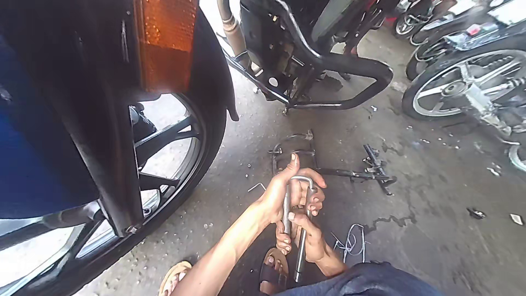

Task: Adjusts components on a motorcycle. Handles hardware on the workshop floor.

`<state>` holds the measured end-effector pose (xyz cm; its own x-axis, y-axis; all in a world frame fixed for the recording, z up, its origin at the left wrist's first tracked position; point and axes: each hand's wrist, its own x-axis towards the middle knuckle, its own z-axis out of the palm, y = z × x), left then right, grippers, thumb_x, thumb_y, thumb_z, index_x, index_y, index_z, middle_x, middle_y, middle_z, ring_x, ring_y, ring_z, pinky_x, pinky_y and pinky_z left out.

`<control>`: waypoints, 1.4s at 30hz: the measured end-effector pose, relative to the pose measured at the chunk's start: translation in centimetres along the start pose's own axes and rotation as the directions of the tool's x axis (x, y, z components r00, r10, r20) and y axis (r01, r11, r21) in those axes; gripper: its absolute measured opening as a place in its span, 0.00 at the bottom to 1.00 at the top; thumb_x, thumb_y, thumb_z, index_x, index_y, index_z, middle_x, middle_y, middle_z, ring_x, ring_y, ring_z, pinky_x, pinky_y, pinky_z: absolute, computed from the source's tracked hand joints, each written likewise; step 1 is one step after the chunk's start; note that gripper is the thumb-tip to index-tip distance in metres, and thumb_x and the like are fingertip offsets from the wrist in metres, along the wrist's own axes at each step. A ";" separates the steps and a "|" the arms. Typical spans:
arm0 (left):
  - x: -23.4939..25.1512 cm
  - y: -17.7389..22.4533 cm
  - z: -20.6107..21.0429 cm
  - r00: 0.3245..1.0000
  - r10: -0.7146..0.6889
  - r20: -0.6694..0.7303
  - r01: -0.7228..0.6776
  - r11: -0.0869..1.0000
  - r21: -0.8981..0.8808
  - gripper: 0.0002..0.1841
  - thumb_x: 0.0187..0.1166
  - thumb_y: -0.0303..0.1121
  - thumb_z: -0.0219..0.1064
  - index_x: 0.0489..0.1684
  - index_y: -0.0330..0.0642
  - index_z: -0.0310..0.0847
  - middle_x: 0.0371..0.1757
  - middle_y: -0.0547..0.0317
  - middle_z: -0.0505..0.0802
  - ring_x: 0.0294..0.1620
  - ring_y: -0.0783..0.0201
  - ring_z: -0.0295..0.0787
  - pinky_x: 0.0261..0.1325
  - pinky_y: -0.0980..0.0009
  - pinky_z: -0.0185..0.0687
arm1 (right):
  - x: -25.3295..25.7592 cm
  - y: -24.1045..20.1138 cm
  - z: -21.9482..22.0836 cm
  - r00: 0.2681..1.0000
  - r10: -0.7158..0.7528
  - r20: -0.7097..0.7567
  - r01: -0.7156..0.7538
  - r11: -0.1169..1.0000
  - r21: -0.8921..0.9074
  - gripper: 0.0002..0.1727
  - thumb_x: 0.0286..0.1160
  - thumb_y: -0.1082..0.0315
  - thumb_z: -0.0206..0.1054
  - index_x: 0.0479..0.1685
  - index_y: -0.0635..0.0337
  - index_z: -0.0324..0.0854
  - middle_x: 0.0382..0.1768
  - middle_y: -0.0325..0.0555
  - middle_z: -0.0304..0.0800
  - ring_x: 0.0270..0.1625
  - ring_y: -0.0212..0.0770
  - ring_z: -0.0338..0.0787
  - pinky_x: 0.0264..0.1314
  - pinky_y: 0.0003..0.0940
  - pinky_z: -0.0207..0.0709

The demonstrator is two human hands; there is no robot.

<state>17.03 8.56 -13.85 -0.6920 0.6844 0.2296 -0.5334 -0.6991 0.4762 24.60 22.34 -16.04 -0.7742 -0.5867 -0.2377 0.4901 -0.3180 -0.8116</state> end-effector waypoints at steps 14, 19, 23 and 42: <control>0.2 0.5 -0.1 0.997 -0.024 0.078 0.022 0.999 0.024 0.47 0.80 0.76 0.25 0.51 0.45 0.82 0.27 0.60 0.84 0.29 0.64 0.84 0.39 0.68 0.84 | 0.6 0.1 0.4 0.998 -0.060 -0.001 0.060 0.997 -0.042 0.29 0.82 0.38 0.61 0.32 0.57 0.83 0.19 0.39 0.82 0.21 0.34 0.85 0.27 0.31 0.83; 0.1 -0.1 -0.9 0.997 0.080 -0.005 -0.080 0.995 -0.062 0.43 0.85 0.70 0.28 0.42 0.43 0.83 0.18 0.69 0.76 0.20 0.71 0.74 0.30 0.74 0.73 | 0.3 -0.9 0.5 0.987 -0.015 -0.158 -0.021 0.973 -0.229 0.23 0.76 0.45 0.71 0.42 0.60 0.83 0.29 0.46 0.91 0.32 0.42 0.93 0.42 0.39 0.91; 0.2 -0.7 -0.5 0.998 0.060 -0.022 -0.063 0.988 -0.144 0.32 0.91 0.56 0.40 0.37 0.38 0.83 0.10 0.72 0.71 0.10 0.76 0.70 0.18 0.80 0.70 | 0.1 -0.4 1.7 0.974 0.051 -0.220 -0.073 0.993 -0.095 0.19 0.61 0.55 0.84 0.42 0.50 0.80 0.19 0.35 0.85 0.17 0.27 0.81 0.21 0.20 0.77; -0.5 0.9 -1.2 0.941 -0.066 -0.333 0.135 0.973 0.188 0.28 0.92 0.52 0.50 0.37 0.35 0.83 0.27 0.54 0.88 0.28 0.61 0.89 0.41 0.63 0.92 | -0.3 0.4 -0.6 0.989 0.147 0.019 -0.147 0.989 0.015 0.23 0.82 0.64 0.62 0.72 0.67 0.72 0.57 0.63 0.91 0.59 0.58 0.93 0.67 0.51 0.85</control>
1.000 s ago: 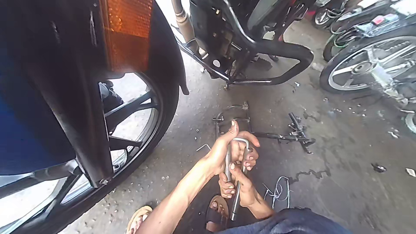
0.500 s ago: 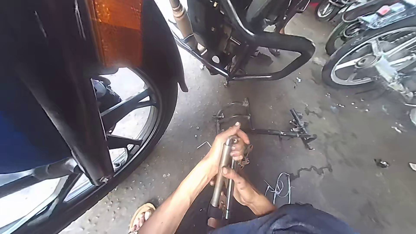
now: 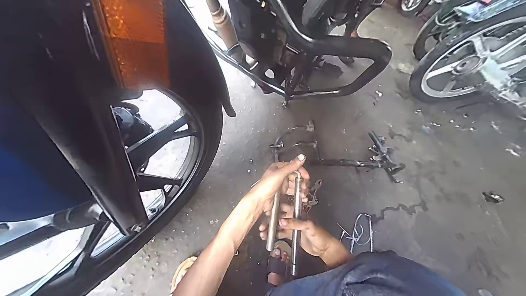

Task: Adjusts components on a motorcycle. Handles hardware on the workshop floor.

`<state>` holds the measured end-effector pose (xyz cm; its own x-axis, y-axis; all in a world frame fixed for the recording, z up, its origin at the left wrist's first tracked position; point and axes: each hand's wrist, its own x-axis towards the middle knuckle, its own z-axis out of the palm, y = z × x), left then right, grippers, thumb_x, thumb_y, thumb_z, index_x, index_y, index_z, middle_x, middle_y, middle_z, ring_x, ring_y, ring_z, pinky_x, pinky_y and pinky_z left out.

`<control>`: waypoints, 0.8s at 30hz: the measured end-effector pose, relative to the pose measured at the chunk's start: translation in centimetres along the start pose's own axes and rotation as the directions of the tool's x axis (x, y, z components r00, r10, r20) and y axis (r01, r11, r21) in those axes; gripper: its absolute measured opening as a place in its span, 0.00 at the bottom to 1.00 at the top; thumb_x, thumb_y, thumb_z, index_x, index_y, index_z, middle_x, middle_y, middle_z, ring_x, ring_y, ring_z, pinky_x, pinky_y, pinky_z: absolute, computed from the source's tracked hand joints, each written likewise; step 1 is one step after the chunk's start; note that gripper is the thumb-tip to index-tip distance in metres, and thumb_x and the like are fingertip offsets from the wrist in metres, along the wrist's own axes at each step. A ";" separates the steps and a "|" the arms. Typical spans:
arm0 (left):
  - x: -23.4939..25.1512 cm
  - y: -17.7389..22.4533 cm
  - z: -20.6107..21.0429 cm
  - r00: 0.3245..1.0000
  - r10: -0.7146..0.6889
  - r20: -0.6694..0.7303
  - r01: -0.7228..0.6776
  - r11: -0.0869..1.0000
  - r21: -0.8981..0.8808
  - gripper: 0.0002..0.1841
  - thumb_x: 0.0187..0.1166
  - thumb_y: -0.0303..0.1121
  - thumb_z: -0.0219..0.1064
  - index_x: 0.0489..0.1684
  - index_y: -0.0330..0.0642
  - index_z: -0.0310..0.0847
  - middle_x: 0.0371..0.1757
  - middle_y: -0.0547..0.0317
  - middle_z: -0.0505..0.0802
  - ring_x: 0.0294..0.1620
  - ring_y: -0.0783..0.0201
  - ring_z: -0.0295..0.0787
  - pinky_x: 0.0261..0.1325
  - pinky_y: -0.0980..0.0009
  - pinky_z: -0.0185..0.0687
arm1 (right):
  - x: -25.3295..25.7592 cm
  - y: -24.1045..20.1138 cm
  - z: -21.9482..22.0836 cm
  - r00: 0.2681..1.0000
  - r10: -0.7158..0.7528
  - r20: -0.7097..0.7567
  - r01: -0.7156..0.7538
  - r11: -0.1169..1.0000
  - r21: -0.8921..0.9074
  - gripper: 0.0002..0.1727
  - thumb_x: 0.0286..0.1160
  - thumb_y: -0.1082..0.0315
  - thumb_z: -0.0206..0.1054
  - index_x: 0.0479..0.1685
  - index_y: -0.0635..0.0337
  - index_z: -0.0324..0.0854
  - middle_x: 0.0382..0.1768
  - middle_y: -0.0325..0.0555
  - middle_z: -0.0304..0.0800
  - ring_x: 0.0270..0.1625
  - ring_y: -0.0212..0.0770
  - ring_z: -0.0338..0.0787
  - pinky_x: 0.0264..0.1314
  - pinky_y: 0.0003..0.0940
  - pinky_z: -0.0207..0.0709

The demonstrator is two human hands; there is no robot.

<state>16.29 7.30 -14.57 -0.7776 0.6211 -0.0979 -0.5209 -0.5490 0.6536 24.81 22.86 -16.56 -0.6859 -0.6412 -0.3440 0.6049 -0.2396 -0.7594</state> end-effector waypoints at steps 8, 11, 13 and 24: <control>-0.4 1.2 0.2 0.993 0.118 0.028 -0.117 0.872 0.474 0.19 0.93 0.37 0.55 0.42 0.28 0.84 0.32 0.48 0.95 0.32 0.62 0.96 0.43 0.68 0.94 | -0.3 -0.4 -1.4 0.979 0.019 0.205 -0.022 1.000 0.013 0.37 0.85 0.49 0.63 0.84 0.67 0.66 0.76 0.67 0.79 0.77 0.66 0.80 0.80 0.59 0.75; -0.4 1.5 -0.1 0.982 0.188 0.012 -0.144 0.703 0.696 0.21 0.92 0.41 0.57 0.35 0.32 0.84 0.24 0.55 0.93 0.23 0.68 0.91 0.33 0.73 0.91 | -0.6 -0.8 -1.6 0.980 0.022 0.200 -0.026 1.000 0.018 0.37 0.85 0.50 0.63 0.85 0.66 0.65 0.74 0.68 0.81 0.75 0.68 0.82 0.80 0.61 0.74; -0.3 1.5 -0.1 0.975 0.221 0.038 -0.189 0.717 0.671 0.19 0.93 0.37 0.56 0.36 0.31 0.83 0.25 0.55 0.93 0.24 0.68 0.92 0.35 0.73 0.92 | -0.7 -0.9 -1.4 0.976 0.018 0.216 -0.024 0.999 0.024 0.37 0.85 0.49 0.63 0.84 0.66 0.66 0.73 0.69 0.81 0.75 0.68 0.82 0.80 0.62 0.75; -0.4 1.2 0.5 0.951 0.310 -0.005 -0.253 0.786 0.564 0.15 0.89 0.34 0.62 0.36 0.29 0.84 0.27 0.49 0.94 0.26 0.62 0.95 0.36 0.68 0.95 | -0.6 -0.3 0.4 1.000 0.002 0.006 -0.003 0.997 0.080 0.18 0.87 0.47 0.59 0.48 0.52 0.79 0.28 0.34 0.81 0.29 0.32 0.85 0.37 0.30 0.83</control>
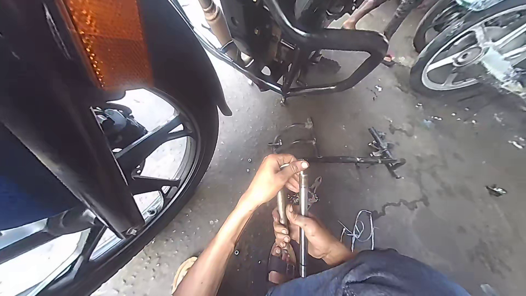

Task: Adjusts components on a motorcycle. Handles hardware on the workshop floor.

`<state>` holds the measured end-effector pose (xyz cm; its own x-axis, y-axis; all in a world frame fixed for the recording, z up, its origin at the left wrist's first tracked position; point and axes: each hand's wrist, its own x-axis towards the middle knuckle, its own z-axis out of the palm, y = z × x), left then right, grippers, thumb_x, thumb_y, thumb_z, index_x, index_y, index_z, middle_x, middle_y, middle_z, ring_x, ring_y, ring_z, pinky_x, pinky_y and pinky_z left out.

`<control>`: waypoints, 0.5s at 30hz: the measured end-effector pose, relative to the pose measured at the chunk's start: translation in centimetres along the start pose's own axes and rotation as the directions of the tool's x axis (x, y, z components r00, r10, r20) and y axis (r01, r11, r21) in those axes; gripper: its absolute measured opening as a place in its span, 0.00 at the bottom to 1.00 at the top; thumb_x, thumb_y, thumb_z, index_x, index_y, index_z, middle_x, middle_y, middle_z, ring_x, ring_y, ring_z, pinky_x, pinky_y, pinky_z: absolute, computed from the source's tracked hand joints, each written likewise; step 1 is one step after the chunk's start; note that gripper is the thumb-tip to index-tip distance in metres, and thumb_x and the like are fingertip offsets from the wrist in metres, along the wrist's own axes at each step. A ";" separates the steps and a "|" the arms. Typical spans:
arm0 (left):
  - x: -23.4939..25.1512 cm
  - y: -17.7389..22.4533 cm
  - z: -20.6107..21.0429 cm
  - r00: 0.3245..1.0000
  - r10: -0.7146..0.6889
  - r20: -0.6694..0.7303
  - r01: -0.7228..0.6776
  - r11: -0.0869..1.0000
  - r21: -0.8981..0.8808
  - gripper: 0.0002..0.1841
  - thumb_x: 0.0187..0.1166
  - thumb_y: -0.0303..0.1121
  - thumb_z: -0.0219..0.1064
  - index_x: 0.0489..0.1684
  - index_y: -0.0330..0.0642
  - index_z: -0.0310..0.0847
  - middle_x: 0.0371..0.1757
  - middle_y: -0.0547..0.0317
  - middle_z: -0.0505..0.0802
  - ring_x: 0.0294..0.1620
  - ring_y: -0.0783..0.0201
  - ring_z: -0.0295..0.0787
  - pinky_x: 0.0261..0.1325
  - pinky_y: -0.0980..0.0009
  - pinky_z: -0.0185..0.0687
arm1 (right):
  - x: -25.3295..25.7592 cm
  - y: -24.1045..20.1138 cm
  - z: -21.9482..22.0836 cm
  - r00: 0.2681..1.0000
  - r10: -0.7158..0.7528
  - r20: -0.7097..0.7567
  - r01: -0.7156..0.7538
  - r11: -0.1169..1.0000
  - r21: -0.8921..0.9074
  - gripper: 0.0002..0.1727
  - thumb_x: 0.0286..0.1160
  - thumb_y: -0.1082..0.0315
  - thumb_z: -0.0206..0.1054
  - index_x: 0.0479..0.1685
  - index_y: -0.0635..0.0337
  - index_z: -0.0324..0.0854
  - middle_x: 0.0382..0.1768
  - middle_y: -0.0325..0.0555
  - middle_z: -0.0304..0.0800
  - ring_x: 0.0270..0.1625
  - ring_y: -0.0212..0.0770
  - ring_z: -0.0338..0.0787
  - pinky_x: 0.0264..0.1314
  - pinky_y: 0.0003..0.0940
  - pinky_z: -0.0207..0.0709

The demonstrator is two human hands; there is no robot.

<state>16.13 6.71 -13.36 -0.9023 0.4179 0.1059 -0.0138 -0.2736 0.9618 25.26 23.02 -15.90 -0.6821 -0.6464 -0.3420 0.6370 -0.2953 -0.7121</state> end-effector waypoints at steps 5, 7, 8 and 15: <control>0.0 -1.3 0.5 0.945 -0.119 0.303 0.266 0.821 -0.506 0.37 0.94 0.55 0.32 0.50 0.31 0.83 0.41 0.41 0.96 0.46 0.50 0.97 0.60 0.55 0.92 | 0.4 0.3 1.2 0.990 -0.013 -0.138 0.004 0.998 -0.069 0.14 0.88 0.57 0.59 0.35 0.54 0.78 0.18 0.32 0.75 0.18 0.28 0.78 0.23 0.24 0.77; -0.1 -1.6 0.8 0.927 -0.133 0.350 0.324 0.753 -0.573 0.39 0.90 0.63 0.32 0.41 0.39 0.84 0.33 0.53 0.91 0.37 0.59 0.92 0.51 0.61 0.90 | 0.5 0.6 1.4 0.987 -0.029 -0.160 0.014 0.996 -0.088 0.16 0.88 0.55 0.59 0.31 0.53 0.77 0.16 0.30 0.73 0.16 0.27 0.76 0.21 0.23 0.75; -0.1 -1.7 1.0 0.925 -0.140 0.354 0.338 0.729 -0.595 0.38 0.89 0.64 0.34 0.37 0.42 0.83 0.30 0.57 0.88 0.33 0.62 0.89 0.46 0.63 0.89 | 0.6 0.7 1.4 0.984 -0.035 -0.173 0.021 0.996 -0.084 0.18 0.88 0.53 0.58 0.30 0.53 0.77 0.15 0.30 0.72 0.15 0.27 0.75 0.20 0.23 0.74; 0.2 -1.4 1.9 0.935 -0.147 0.322 0.327 0.704 -0.630 0.33 0.90 0.61 0.42 0.31 0.42 0.79 0.22 0.59 0.84 0.23 0.65 0.84 0.34 0.69 0.85 | 0.7 1.0 1.7 0.976 -0.043 -0.213 0.040 0.999 -0.021 0.22 0.87 0.48 0.56 0.25 0.51 0.75 0.12 0.28 0.67 0.11 0.24 0.70 0.14 0.20 0.68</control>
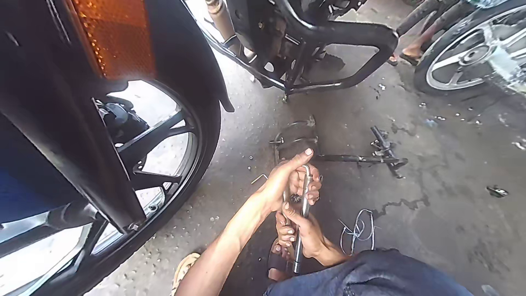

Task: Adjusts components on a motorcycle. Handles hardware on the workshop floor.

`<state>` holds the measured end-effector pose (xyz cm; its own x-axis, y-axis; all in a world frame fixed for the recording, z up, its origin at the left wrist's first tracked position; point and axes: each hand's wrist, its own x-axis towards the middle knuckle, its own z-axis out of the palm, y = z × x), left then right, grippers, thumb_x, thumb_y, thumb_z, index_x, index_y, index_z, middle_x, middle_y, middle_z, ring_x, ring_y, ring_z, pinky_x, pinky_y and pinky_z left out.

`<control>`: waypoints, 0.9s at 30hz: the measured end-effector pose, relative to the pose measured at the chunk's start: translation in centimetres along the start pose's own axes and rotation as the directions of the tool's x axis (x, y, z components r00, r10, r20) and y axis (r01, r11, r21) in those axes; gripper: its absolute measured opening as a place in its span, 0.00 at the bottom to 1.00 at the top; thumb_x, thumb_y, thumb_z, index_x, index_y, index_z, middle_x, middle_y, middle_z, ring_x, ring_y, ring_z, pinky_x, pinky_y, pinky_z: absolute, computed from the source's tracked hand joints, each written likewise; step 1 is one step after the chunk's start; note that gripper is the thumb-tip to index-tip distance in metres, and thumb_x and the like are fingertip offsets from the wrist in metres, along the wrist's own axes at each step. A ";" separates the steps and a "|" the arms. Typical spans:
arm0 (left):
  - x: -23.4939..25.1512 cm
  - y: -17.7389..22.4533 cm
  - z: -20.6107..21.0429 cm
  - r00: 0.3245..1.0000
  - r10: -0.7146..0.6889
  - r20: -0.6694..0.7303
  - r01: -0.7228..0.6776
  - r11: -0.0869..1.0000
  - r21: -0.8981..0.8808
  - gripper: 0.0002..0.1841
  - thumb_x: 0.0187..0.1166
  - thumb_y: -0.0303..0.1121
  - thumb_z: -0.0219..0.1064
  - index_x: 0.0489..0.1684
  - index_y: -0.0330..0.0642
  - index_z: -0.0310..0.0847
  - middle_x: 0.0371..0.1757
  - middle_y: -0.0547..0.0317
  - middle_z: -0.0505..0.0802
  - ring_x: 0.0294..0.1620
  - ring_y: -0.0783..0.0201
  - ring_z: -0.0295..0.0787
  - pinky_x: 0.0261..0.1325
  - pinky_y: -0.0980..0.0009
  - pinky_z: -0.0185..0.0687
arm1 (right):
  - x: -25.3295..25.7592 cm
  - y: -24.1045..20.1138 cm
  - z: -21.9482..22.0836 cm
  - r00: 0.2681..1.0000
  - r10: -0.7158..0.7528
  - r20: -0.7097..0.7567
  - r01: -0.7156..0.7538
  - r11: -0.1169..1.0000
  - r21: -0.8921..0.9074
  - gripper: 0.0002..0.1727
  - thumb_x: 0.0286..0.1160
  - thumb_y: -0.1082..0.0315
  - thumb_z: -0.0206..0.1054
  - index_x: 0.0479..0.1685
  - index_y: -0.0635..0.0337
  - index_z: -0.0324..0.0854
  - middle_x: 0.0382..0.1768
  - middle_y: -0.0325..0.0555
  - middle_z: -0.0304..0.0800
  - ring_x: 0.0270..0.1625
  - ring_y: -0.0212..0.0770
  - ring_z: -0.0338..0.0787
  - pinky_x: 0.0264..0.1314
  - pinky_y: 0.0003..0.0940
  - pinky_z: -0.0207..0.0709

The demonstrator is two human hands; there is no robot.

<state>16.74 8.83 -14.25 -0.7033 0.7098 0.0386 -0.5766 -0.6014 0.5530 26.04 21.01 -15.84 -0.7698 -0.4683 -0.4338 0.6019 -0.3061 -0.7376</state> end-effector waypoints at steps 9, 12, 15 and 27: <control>-0.1 0.1 0.2 1.000 0.015 0.021 -0.015 1.000 0.003 0.28 0.91 0.54 0.48 0.26 0.41 0.78 0.20 0.59 0.83 0.19 0.66 0.83 0.29 0.70 0.85 | 0.4 0.2 -0.1 0.999 0.018 0.031 -0.016 0.999 -0.051 0.22 0.85 0.52 0.63 0.18 0.45 0.70 0.10 0.24 0.58 0.08 0.21 0.59 0.10 0.18 0.55; -0.3 0.1 0.8 0.999 0.029 -0.019 -0.029 0.999 0.018 0.26 0.90 0.50 0.51 0.24 0.40 0.78 0.19 0.60 0.82 0.18 0.67 0.82 0.27 0.70 0.85 | 0.1 0.2 0.0 1.000 0.018 0.023 -0.017 0.998 -0.064 0.20 0.83 0.55 0.67 0.19 0.45 0.72 0.09 0.24 0.57 0.08 0.21 0.59 0.10 0.18 0.55; -0.1 0.3 0.1 0.997 0.026 -0.072 -0.021 0.997 0.074 0.25 0.91 0.49 0.48 0.30 0.40 0.80 0.24 0.58 0.85 0.24 0.65 0.85 0.34 0.68 0.87 | 0.3 -0.2 -0.3 0.998 0.052 0.044 -0.050 0.998 -0.033 0.14 0.80 0.59 0.67 0.24 0.48 0.77 0.10 0.26 0.63 0.10 0.22 0.65 0.13 0.19 0.62; -1.2 3.8 -3.4 0.925 0.357 -0.128 -0.180 0.711 0.680 0.19 0.91 0.34 0.57 0.32 0.29 0.86 0.27 0.53 0.93 0.28 0.67 0.91 0.40 0.71 0.89 | 1.3 -1.7 -6.2 0.821 0.182 0.541 -0.161 0.983 -0.086 0.36 0.83 0.50 0.64 0.89 0.52 0.62 0.70 0.64 0.83 0.68 0.63 0.86 0.72 0.61 0.80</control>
<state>14.04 4.44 -15.01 -0.9099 0.3950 0.1267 -0.0005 -0.3066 0.9518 22.72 26.07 -18.38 -0.4068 -0.8890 -0.2103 0.6976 -0.1537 -0.6998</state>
